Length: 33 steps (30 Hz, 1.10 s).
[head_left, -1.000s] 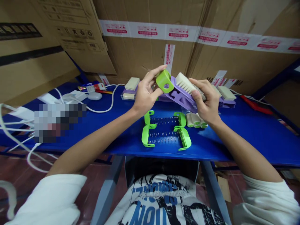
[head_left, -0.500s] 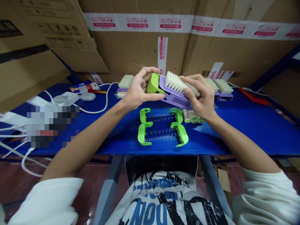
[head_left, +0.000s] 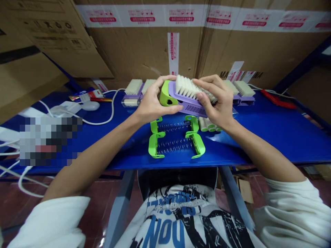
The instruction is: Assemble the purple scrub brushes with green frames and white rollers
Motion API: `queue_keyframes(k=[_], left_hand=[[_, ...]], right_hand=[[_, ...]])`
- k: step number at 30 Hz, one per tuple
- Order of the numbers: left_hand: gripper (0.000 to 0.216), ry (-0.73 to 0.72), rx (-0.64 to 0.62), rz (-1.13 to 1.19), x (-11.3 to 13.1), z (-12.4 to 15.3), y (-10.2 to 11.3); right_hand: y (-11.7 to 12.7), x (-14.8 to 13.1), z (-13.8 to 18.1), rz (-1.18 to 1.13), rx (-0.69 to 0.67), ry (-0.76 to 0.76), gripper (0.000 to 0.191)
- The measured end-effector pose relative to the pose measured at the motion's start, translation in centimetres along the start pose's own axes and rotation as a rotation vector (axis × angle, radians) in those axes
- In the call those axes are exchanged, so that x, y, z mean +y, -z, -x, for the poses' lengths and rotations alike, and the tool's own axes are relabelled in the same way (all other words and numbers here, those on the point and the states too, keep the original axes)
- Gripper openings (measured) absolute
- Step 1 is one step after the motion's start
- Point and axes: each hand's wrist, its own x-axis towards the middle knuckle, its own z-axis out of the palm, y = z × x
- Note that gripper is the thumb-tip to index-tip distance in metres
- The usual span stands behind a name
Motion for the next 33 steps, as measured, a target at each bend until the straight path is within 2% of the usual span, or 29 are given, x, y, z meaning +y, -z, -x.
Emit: queue_keyframes(k=[4, 8, 10, 11, 12, 14, 15, 16, 17, 18, 20, 22, 25, 29, 33], left_hand=[[0.13, -0.027, -0.03, -0.056, -0.1, 0.0, -0.3], [0.142, -0.13, -0.045, -0.295, 2.6, -0.7, 0.7], [0.136, -0.132, -0.083, -0.363, 4.4, -0.9, 1.3], [0.134, -0.121, -0.09, -0.377, 5.0, -0.9, 1.6], [0.133, -0.109, -0.084, -0.388, 5.4, -0.9, 2.0], [0.135, -0.108, -0.046, -0.423, 5.2, -0.6, 2.8], [0.134, -0.126, -0.023, -0.447, 4.7, -0.3, 3.2], [0.133, -0.153, -0.006, -0.474, 4.2, -0.1, 3.6], [0.13, -0.177, -0.001, -0.503, 3.6, 0.1, 3.9], [0.125, -0.19, -0.004, -0.529, 3.0, 0.3, 4.0], [0.112, -0.182, -0.014, -0.566, 2.5, 0.7, 4.1], [0.096, -0.159, -0.007, -0.579, 2.6, 1.1, 3.8], [0.084, -0.175, 0.004, -0.604, 3.6, 1.4, 3.1], [0.083, -0.226, 0.009, -0.642, 4.7, 1.8, 2.4], [0.089, -0.223, -0.003, -0.621, 4.8, 2.2, 1.9]], right_hand=[[0.6, -0.5, -0.6, 0.036, -0.096, 0.068, 0.051], [0.1, -2.0, -2.7, 0.079, -0.242, 0.143, 0.048], [0.2, -3.4, -3.9, 0.084, -0.227, 0.182, 0.05], [0.6, -4.1, -4.2, 0.096, -0.161, 0.181, 0.052], [1.4, -4.7, -4.3, 0.124, -0.064, 0.143, 0.052], [3.7, -5.2, -3.7, 0.232, 0.101, -0.027, 0.046], [5.0, -5.1, -2.9, 0.305, 0.105, -0.176, 0.04], [6.2, -4.7, -1.9, 0.378, -0.001, -0.31, 0.031], [7.3, -4.2, -0.8, 0.433, -0.19, -0.441, 0.02], [8.1, -3.5, 0.3, 0.47, -0.357, -0.571, 0.018], [8.9, -2.1, 2.1, 0.479, -0.62, -0.74, 0.039], [8.9, -1.2, 2.9, 0.418, -0.744, -0.83, 0.049], [8.6, -0.7, 2.6, 0.277, -0.803, -0.898, 0.053], [8.7, -0.9, 2.0, 0.176, -0.785, -0.952, 0.061], [10.0, -0.9, 2.4, -0.007, -0.764, -1.028, 0.053]])
